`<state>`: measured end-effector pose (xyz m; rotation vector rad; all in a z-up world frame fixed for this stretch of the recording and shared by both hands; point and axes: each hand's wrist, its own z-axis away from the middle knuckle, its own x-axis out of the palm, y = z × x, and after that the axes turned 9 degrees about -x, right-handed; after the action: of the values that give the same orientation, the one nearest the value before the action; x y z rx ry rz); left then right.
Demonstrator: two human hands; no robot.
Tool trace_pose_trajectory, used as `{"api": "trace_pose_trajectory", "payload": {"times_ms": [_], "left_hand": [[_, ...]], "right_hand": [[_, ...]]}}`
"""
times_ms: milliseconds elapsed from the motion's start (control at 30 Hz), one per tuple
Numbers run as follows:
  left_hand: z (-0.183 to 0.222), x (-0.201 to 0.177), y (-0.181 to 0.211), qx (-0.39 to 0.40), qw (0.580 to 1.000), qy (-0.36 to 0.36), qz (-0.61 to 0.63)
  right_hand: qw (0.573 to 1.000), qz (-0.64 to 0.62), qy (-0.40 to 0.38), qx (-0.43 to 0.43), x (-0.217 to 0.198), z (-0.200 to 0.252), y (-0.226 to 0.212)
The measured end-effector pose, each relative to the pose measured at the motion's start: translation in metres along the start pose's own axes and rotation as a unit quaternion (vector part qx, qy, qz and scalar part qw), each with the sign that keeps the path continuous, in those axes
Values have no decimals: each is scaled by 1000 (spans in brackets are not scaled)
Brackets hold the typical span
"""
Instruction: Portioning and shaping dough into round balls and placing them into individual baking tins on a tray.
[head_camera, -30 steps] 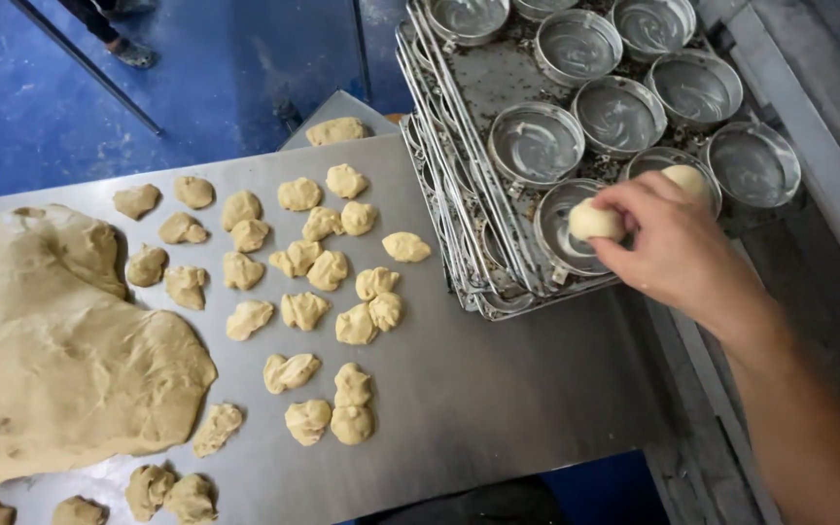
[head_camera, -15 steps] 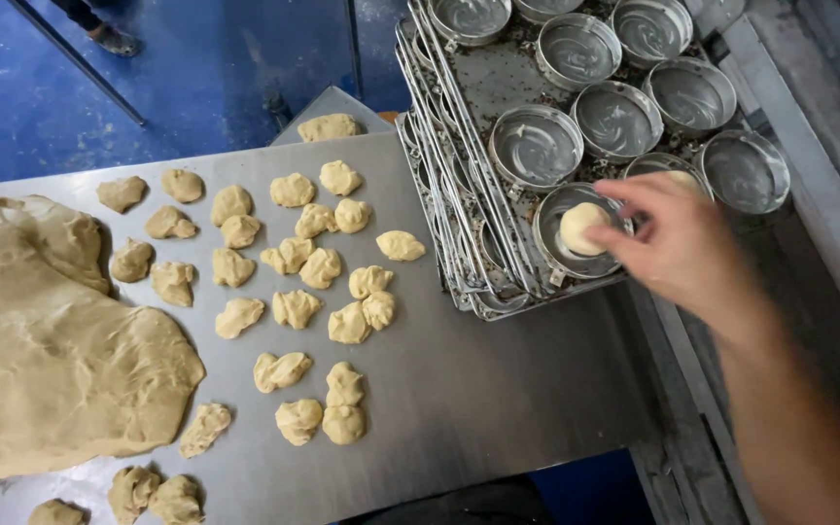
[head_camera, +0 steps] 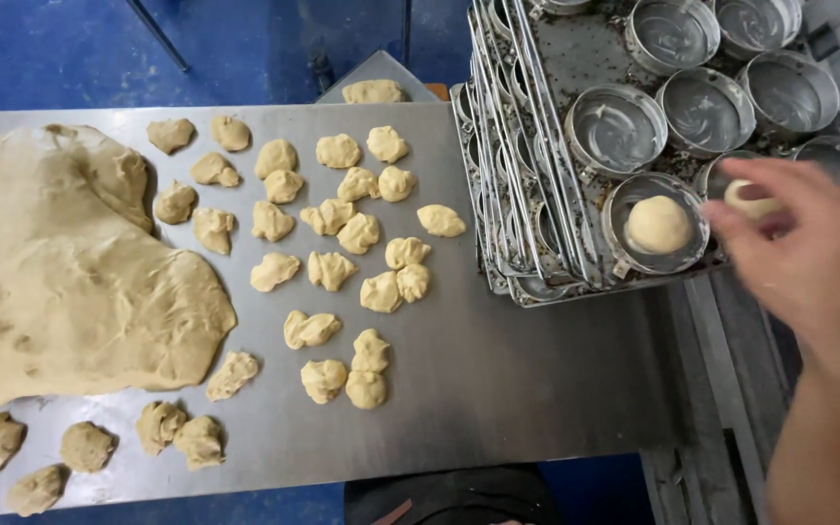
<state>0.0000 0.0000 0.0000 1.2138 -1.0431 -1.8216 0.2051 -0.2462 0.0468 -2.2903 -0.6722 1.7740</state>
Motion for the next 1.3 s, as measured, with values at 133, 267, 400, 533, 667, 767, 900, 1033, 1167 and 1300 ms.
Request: {"api": "trace_pose_trajectory", "payload": {"times_ms": [133,267,400,533,667,767,900,1033,1167,1300], "left_hand": [[-31,-22,-92,-20,1000,0,4],[-19,-30,-187,-77,997,25,-2],[-44,-50,-256,-124,945,262,-153],[-63,-73,-274,-133,910,315,-234],[-69,-53,-281,-161,932,216,-243],[-63,-38,-301,-83,935,197,-282],[-15,-54,-293,-65,973,172,-142],[43,-100,-265,-236,969,60,41],[54,-72,-313,-192,978,31,81],[13,-32,-332,-50,997,54,32]], "right_hand": [[980,-180,73,-35,9,20,3],[975,-222,-21,-23,92,57,-66],[919,-268,-263,-123,252,80,-117],[924,-277,-242,-101,392,115,-109],[942,-239,-234,-1,419,111,-118],[955,-214,-205,-14,421,115,-120],[949,-234,-211,23,411,118,-125],[968,-168,-156,-99,414,138,-157],[989,-109,-47,-93,438,162,-130],[960,-267,-76,31,320,167,-114]]}}
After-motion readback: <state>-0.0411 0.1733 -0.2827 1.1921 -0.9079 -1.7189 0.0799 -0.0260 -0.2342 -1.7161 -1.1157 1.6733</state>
